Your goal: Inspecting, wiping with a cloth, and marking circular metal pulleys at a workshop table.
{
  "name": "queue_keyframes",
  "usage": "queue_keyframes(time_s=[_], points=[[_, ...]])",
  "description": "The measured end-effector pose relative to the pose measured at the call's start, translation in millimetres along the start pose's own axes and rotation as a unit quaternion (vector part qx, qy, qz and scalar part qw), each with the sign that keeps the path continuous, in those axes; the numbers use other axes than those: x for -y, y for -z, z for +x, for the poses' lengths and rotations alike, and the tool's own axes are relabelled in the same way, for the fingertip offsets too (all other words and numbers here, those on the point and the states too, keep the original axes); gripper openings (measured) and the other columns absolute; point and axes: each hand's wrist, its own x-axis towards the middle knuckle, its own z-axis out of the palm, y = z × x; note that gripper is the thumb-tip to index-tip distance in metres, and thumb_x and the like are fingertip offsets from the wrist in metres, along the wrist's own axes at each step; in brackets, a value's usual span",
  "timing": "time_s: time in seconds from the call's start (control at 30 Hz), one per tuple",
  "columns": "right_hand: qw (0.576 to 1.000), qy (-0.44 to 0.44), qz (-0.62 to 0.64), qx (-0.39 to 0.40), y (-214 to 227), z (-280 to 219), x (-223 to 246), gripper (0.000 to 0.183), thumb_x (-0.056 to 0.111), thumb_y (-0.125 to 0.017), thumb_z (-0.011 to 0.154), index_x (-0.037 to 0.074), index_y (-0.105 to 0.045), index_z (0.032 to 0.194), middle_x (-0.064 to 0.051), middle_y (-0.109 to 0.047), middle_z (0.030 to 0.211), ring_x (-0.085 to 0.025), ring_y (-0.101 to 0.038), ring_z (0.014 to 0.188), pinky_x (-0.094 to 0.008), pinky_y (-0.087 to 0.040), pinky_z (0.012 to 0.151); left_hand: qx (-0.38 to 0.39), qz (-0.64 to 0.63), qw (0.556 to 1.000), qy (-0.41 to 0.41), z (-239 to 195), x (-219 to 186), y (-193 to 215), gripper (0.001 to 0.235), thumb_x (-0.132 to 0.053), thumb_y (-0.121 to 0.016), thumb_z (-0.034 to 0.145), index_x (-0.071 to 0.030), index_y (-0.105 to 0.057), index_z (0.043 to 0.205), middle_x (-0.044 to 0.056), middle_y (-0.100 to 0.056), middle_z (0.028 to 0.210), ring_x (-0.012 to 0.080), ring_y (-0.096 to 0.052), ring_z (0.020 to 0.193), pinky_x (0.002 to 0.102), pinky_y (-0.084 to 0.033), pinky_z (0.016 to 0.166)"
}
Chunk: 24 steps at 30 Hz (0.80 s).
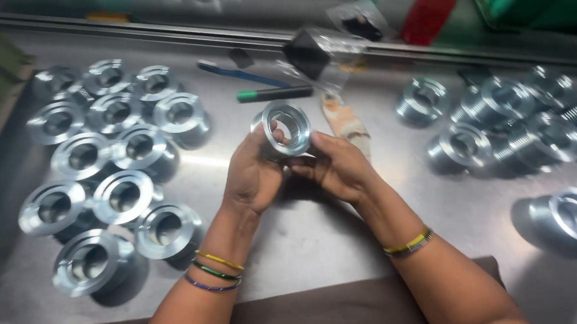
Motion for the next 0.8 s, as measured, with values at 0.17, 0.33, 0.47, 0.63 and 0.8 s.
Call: queue_keyframes(time_s=[0.17, 0.33, 0.47, 0.63, 0.8], points=[[0.997, 0.0, -0.073, 0.003, 16, 5, -10, 0.035, 0.029, -0.053, 0.108, 0.002, -0.06, 0.129, -0.01, -0.068, 0.117, -0.019, -0.067, 0.101, -0.032, -0.058, 0.086, -0.026, -0.216, 0.976, 0.03, 9, 4, 20, 0.039, -0.037, -0.048, 0.109, 0.0, -0.061, 0.112, 0.009, -0.064, 0.095, 0.0203, -0.062, 0.093, 0.037, -0.05, 0.096], [0.996, -0.003, -0.046, -0.073, 12, 2, -7, 0.043, 0.046, -0.054, 0.105, 0.009, -0.063, 0.123, -0.009, -0.07, 0.104, -0.018, -0.068, 0.087, -0.028, -0.054, 0.064, 0.018, -0.024, 0.998, 0.059, 0, 4, -3, 0.045, -0.043, -0.042, 0.11, -0.003, -0.061, 0.109, 0.009, -0.063, 0.091, 0.0202, -0.062, 0.086, 0.04, -0.052, 0.088], [0.91, 0.205, -0.357, -0.05, -7, -10, -7, 0.059, 0.031, -0.076, 0.094, 0.0, -0.051, 0.137, -0.017, -0.063, 0.111, -0.021, -0.063, 0.093, -0.034, -0.051, 0.071, 0.02, 0.099, 0.992, 0.08, 11, 23, 26, 0.038, -0.036, -0.046, 0.111, -0.001, -0.06, 0.116, 0.009, -0.064, 0.099, 0.0188, -0.062, 0.09, 0.039, -0.05, 0.09], [0.864, 0.246, -0.437, -0.046, -34, -28, 8, 0.086, 0.008, -0.082, 0.082, 0.013, -0.035, 0.153, -0.01, -0.056, 0.132, -0.019, -0.072, 0.094, -0.034, -0.062, 0.077, -0.083, -0.162, 0.98, 0.082, 13, 1, 24, 0.051, -0.041, -0.037, 0.11, 0.002, -0.058, 0.127, 0.012, -0.063, 0.107, 0.0247, -0.066, 0.1, 0.049, -0.056, 0.098], [0.556, 0.46, -0.682, 0.116, -32, -27, 19, 0.053, 0.004, -0.083, 0.087, 0.015, -0.064, 0.135, -0.002, -0.071, 0.127, -0.025, -0.066, 0.113, -0.037, -0.056, 0.108, -0.035, -0.173, 0.977, 0.116, 1, -24, 4, 0.079, -0.059, -0.022, 0.098, 0.006, -0.058, 0.123, 0.027, -0.069, 0.115, 0.0386, -0.07, 0.109, 0.051, -0.057, 0.097]])
